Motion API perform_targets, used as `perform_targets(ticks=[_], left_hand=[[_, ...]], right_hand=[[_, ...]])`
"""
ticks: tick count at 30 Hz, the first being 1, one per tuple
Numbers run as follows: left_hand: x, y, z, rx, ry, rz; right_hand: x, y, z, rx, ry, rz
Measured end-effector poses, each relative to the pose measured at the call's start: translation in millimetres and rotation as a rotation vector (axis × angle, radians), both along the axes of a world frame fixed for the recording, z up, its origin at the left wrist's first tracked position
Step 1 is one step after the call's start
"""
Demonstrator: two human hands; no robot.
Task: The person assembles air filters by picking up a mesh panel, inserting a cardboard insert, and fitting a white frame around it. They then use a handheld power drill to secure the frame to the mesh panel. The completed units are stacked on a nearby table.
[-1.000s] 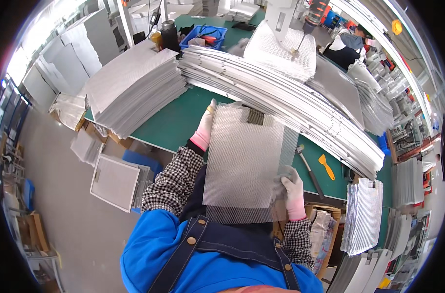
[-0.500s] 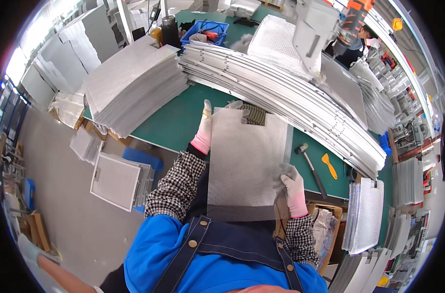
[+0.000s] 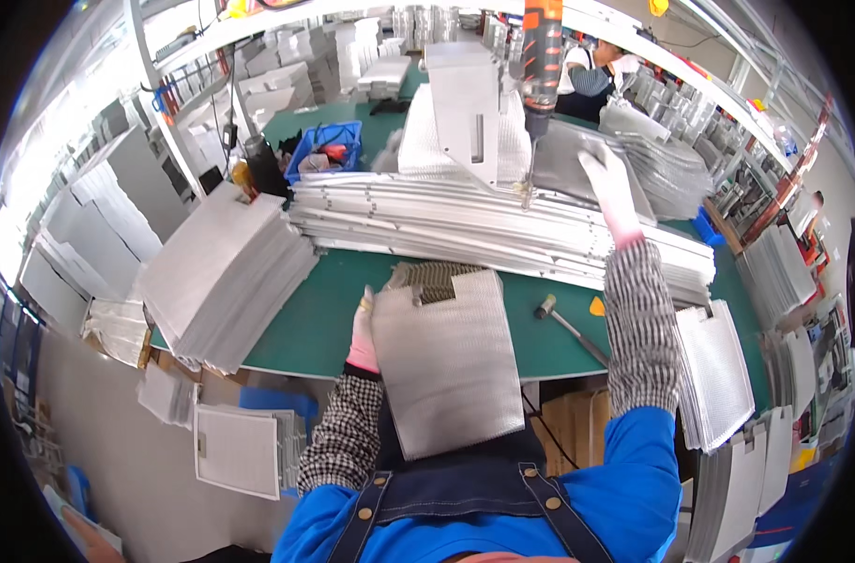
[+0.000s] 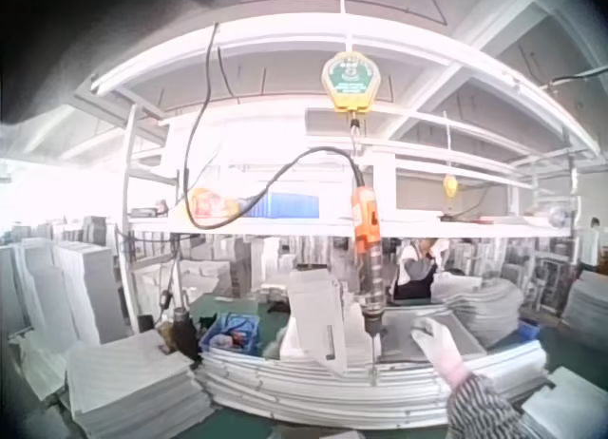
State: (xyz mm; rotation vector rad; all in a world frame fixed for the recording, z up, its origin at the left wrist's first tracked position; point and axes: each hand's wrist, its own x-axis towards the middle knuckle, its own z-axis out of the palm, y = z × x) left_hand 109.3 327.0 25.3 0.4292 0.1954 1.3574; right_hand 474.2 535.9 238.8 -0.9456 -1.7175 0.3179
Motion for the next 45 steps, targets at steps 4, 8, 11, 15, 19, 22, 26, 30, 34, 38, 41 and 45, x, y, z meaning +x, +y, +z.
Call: perform_targets(ticks=[4, 8, 11, 15, 19, 22, 26, 30, 34, 38, 41, 45], left_hand=[[7, 14, 4, 0.02, -0.005, 0.007], [-6, -13, 6, -0.065, 0.033, 0.177], [-2, -16, 4, -0.1, 0.04, 0.203], [-1, 14, -30, 0.194, -0.139, 0.093], [6, 34, -49, 0.22, -0.262, 0.095], [0, 36, -50, 0.17, -0.239, 0.088], [3, 37, -49, 0.201, -0.163, 0.02], [2, 38, -54, 0.231, -0.258, -0.04], [1, 37, -51, 0.399, -0.219, -0.017], [-7, 36, -65, 0.054, -0.042, 0.142], [-1, 30, -53, 0.043, -0.076, 0.132], [7, 28, -40, 0.138, -0.08, 0.036]], right_hand=[[-37, 138, 10, 0.102, -0.377, -0.324], [-121, 159, -20, -0.09, -0.51, -0.282], [-90, 184, -38, -0.058, -0.534, -0.199], [-67, 212, -22, -0.1, -0.538, -0.146], [-63, 241, -16, -0.141, -0.531, -0.123], [-71, 255, -10, -0.136, -0.525, -0.102], [-61, 262, -6, -0.119, -0.502, -0.107], [-59, 265, -3, -0.098, -0.49, -0.125], [-52, 269, -1, -0.08, -0.454, -0.141], [-46, 281, 7, -0.012, -0.409, -0.137], [-16, 296, 12, 0.109, -0.386, -0.141], [23, 289, 36, 0.284, -0.279, -0.017]])
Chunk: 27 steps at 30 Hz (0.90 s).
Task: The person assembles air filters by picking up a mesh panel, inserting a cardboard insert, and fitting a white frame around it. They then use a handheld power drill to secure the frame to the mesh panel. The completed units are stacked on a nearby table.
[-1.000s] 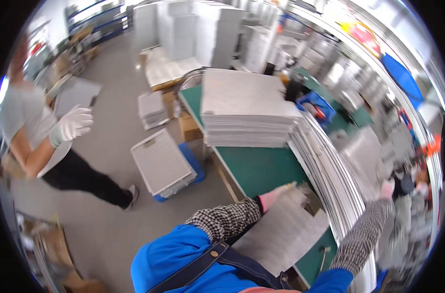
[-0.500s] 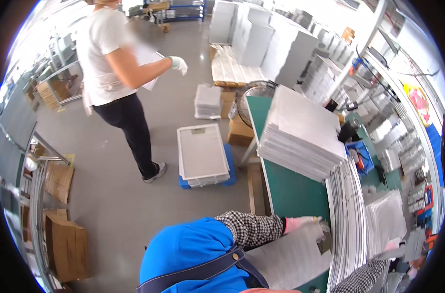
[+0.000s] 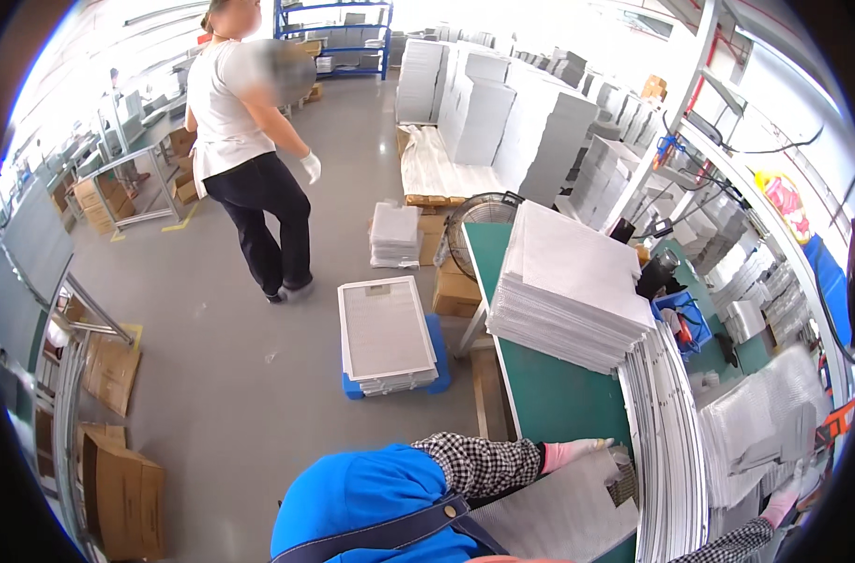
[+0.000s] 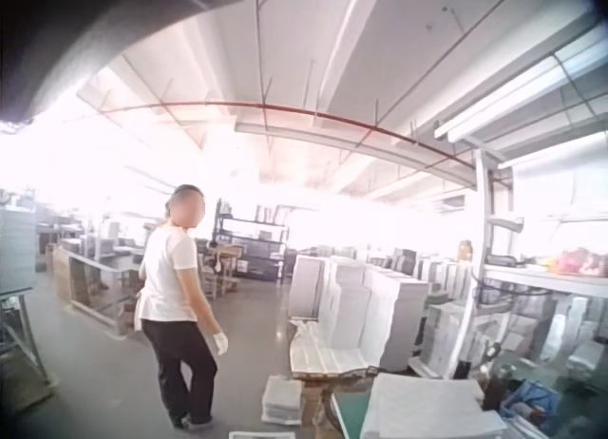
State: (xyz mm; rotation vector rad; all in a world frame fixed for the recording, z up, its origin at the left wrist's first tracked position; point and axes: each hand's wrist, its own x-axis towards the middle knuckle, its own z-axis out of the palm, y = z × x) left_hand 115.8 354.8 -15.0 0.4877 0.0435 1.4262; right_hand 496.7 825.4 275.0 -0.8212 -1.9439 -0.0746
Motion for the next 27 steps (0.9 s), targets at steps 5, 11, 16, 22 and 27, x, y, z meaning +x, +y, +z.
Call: perform_targets(ticks=[5, 11, 16, 22, 27], left_hand=[[-10, -6, -1, -0.021, -0.028, 0.089], [-6, -3, -10, -0.203, -0.007, 0.136], [-10, -18, 13, -0.09, 0.066, 0.172], [-15, -9, 2, -0.114, 0.094, 0.203], [-12, -9, 0, -0.153, 0.184, 0.276]], right_hand=[[-72, -86, 11, -0.78, 0.563, 0.094], [-79, -84, -11, -0.571, 0.223, -0.013], [-85, -81, -30, -0.54, 0.13, -0.042], [-85, -70, -42, -0.503, 0.056, -0.058], [-90, -57, -40, -0.468, 0.017, -0.042]])
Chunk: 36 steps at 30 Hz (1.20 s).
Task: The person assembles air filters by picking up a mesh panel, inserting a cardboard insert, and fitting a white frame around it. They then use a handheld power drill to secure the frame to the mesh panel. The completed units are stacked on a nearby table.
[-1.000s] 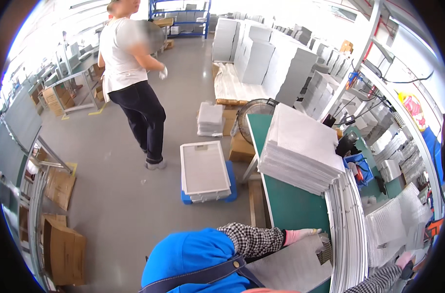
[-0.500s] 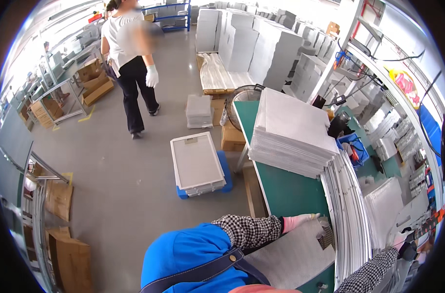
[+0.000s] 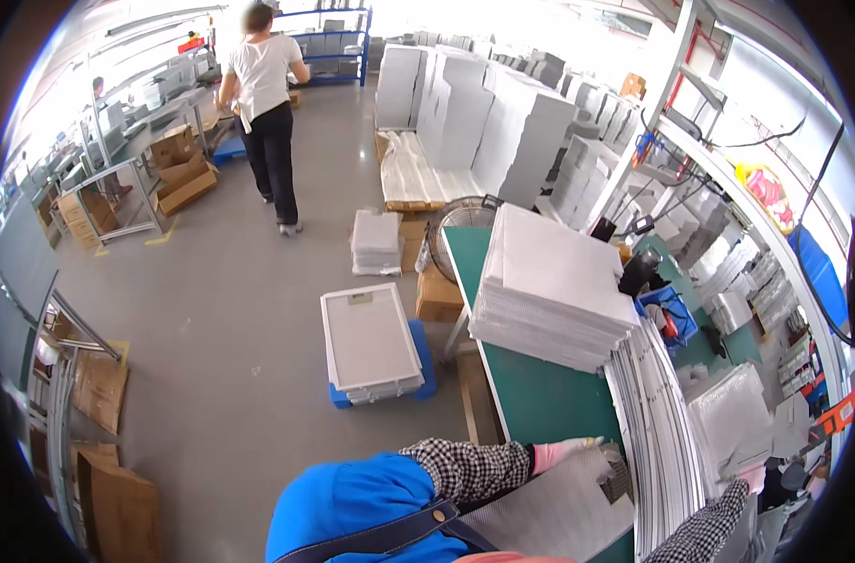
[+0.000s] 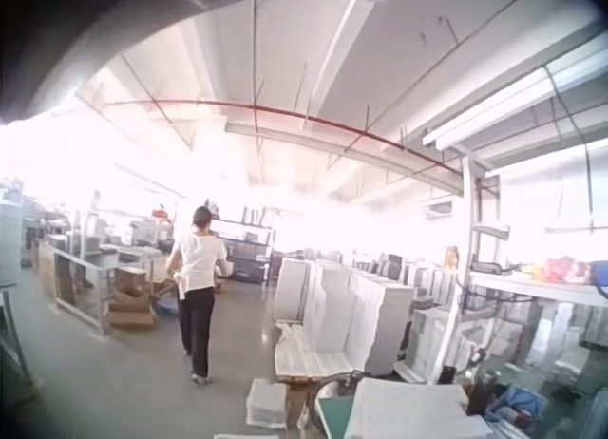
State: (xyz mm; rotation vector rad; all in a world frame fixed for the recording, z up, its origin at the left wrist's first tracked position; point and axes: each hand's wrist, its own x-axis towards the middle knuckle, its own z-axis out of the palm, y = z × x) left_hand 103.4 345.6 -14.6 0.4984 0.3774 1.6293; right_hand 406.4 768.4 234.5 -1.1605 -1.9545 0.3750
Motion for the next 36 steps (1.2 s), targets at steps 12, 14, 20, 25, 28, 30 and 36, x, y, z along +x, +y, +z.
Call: perform_targets(ticks=[12, 14, 20, 25, 28, 30, 36], left_hand=[[0, 1, -6, 0.126, -0.038, -0.029], [-2, 8, -11, 0.131, -0.118, -0.126], [9, -18, 25, -0.176, 0.038, 0.042], [-19, -29, 15, -0.124, -0.246, -0.191], [-2, 2, 12, -0.093, -0.1, -0.271], [1, -4, 15, -0.107, -0.051, -0.258], [-12, -15, 11, -0.139, 0.046, -0.138]], right_hand=[[-4, 39, -17, 0.014, -0.12, 0.046], [3, 39, -13, 0.04, -0.123, 0.055], [15, 27, -12, 0.113, -0.137, 0.062], [-51, 10, -47, 0.085, 0.058, 0.04], [9, 8, -43, 0.183, 0.201, -0.046], [-1, -6, -44, 0.165, 0.204, -0.087], [-81, -46, -26, -0.054, -0.552, -0.395]])
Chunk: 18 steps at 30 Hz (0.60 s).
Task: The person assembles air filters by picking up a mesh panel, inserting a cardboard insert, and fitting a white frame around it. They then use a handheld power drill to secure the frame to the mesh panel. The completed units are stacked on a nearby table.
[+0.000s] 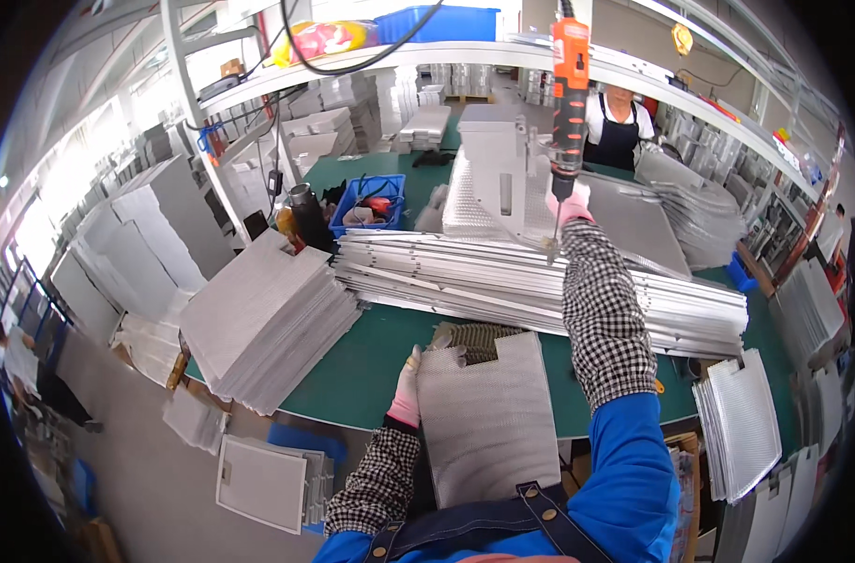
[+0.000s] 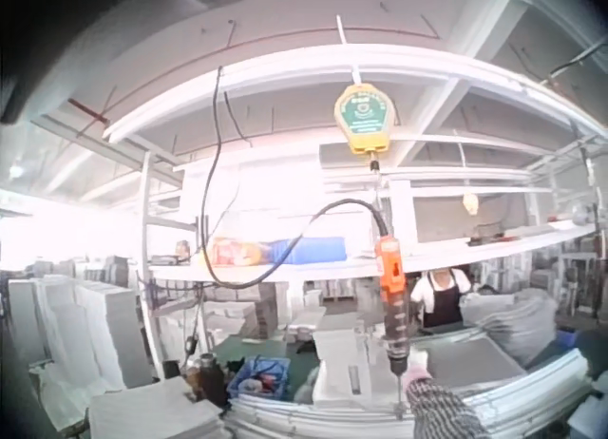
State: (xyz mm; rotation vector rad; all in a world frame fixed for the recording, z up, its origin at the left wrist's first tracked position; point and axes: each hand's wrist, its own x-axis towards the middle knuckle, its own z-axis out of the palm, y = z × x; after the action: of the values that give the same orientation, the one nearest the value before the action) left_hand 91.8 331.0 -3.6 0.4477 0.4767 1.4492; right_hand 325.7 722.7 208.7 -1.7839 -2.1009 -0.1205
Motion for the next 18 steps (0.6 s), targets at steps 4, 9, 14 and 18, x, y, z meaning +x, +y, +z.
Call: perform_targets(ticks=[4, 9, 14, 18], left_hand=[[15, 14, 2, 0.024, -0.008, -0.078], [51, 34, 36, 0.166, -0.042, -0.208], [11, -12, 26, -0.119, -0.005, 0.041], [32, 19, 27, -0.004, 0.026, -0.057]], right_hand=[[24, 49, -23, 0.516, -0.044, -0.213], [105, 86, 49, 0.742, -0.188, -0.35], [-13, -20, 18, 0.412, -0.096, -0.109], [94, 29, 28, 0.218, 0.385, -0.044]])
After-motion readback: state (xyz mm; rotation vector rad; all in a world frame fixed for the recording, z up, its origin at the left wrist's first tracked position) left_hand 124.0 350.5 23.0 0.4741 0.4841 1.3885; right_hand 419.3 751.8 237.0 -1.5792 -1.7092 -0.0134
